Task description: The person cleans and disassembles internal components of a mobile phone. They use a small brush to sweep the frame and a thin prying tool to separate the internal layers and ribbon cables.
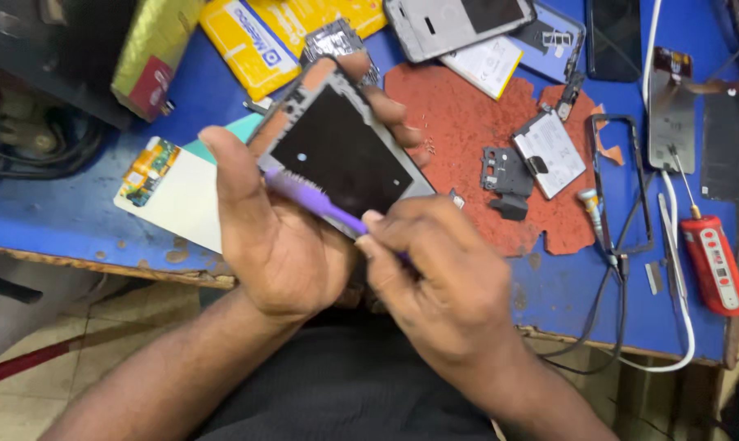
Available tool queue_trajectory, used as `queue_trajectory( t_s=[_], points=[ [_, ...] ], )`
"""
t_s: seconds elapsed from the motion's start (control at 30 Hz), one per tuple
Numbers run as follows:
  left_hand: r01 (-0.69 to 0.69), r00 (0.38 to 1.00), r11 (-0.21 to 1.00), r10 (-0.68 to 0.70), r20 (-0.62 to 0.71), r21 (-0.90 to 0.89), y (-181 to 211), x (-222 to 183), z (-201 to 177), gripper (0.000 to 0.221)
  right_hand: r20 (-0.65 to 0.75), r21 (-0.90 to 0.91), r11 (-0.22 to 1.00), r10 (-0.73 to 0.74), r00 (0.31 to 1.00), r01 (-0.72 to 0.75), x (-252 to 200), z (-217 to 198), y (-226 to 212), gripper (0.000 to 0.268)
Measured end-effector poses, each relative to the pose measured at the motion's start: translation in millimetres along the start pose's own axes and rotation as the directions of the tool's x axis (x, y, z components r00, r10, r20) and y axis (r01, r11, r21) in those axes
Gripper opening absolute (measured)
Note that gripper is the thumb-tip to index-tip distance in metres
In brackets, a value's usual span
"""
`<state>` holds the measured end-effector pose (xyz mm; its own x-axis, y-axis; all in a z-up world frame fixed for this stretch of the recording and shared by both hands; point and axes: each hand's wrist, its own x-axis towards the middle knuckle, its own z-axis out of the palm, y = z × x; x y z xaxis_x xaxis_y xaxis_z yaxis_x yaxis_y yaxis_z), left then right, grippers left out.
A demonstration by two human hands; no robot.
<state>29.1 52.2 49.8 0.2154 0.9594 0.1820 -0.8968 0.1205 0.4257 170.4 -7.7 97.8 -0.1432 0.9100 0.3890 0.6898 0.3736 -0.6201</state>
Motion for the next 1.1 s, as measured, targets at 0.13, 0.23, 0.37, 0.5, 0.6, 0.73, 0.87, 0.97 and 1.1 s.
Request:
queue_trajectory(
  t_s=[0.13, 0.23, 0.37, 0.5, 0.6, 0.73, 0.87, 0.97, 1.1],
  points=[
    [-0.015, 0.998, 0.998, 0.011, -0.063, -0.056, 33.8, 11.2, -2.8, 0.080, 0.212, -0.129, 0.977, -0.139, 0.967, 0.169, -9.4, -3.2, 8.9, 0.011],
    [-0.040, 0.996, 0.991, 0.030, -0.085, -0.127, 55.6, 19.6, -7.1, 0.081, 0.212, -0.151, 0.979, 0.169, 0.963, -0.139, -17.2, -28.2, 7.4, 0.013],
    [0.013, 0.998, 0.985, -0.024, -0.061, -0.170, 42.3, 21.8, 1.1, 0.084, -0.062, -0.146, 0.958, 0.240, 0.969, -0.247, -14.0, -47.6, -11.9, 0.017],
    [0.081, 0.996, 0.988, -0.084, -0.017, -0.131, 7.5, 13.7, 8.3, 0.083, -0.008, -0.098, 0.992, 0.078, 0.997, -0.078, 4.2, -31.7, -10.4, 0.015],
    [0.080, 0.997, 0.990, -0.079, 0.013, -0.119, 7.8, 12.2, 0.2, 0.082, 0.120, -0.052, 0.998, 0.025, 0.992, -0.019, 5.9, -20.6, -4.9, 0.015],
    [0.011, 0.999, 0.994, -0.014, -0.033, -0.105, 39.7, 20.6, -9.2, 0.077, 0.328, -0.189, 0.970, 0.206, 0.922, -0.150, -9.8, -26.8, 1.8, 0.017],
    [0.026, 0.995, 0.977, -0.046, -0.089, -0.212, 53.3, 22.1, -13.8, 0.080, 0.229, -0.123, 0.973, 0.219, 0.948, -0.195, -23.6, -50.2, 10.5, 0.014],
    [0.047, 0.990, 0.972, -0.077, -0.120, -0.231, 39.8, 25.1, -9.0, 0.081, 0.029, -0.163, 0.955, 0.255, 0.966, -0.248, -31.6, -53.6, 9.3, 0.017],
    [0.047, 0.985, 0.973, -0.083, -0.154, -0.224, 29.9, 25.9, -4.2, 0.081, 0.070, -0.163, 0.982, 0.111, 0.991, -0.099, -36.5, -32.9, 15.9, 0.016]
  ],
)
